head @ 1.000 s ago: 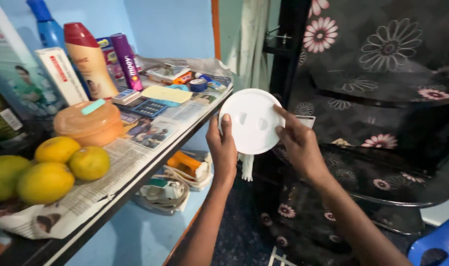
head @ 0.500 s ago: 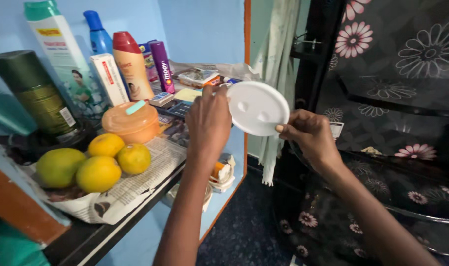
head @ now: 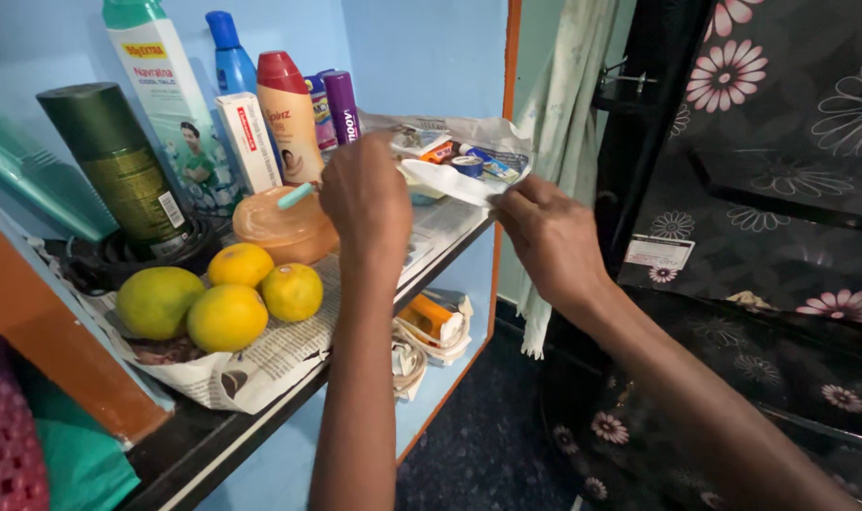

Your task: The person transfers various small household items from a blue plastic chair to a shelf. They handle items one by one, including a small container, a purple tube, a blue bottle, and a white plate, placing them on the shelf among other toiletries and fruits.

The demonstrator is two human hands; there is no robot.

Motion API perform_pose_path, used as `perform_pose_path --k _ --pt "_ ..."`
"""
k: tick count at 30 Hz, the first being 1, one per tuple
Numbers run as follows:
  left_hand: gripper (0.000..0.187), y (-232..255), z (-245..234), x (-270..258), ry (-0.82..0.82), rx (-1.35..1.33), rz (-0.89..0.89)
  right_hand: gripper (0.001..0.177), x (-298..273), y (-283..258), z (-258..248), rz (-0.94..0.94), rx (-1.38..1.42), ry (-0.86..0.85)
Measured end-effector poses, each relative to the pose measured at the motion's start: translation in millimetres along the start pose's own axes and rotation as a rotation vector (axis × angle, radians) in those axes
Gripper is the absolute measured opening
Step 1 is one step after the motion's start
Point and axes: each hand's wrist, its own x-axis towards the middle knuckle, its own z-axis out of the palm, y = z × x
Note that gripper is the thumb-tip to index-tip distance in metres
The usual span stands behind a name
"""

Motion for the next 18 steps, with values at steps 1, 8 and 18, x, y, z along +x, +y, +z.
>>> perform_pose_path --k 1,8,18 --pt "0.023 -2.6 -2.5 0.7 0.058 -0.044 -0.001 0.018 2.7 4.3 4.8 -0.029 -0.036 -0.039" --pt "0.029 -8.3 -1.2 0.8 0.025 -0.161 -0.030 0.029 20.0 18.3 51.3 -0.160 -0.236 -0.173" --pt "0.020 -10.0 10.3 -0.9 -0.107 -0.034 0.009 0.042 22.2 30.8 94.6 -0.076 -0.105 -0.232"
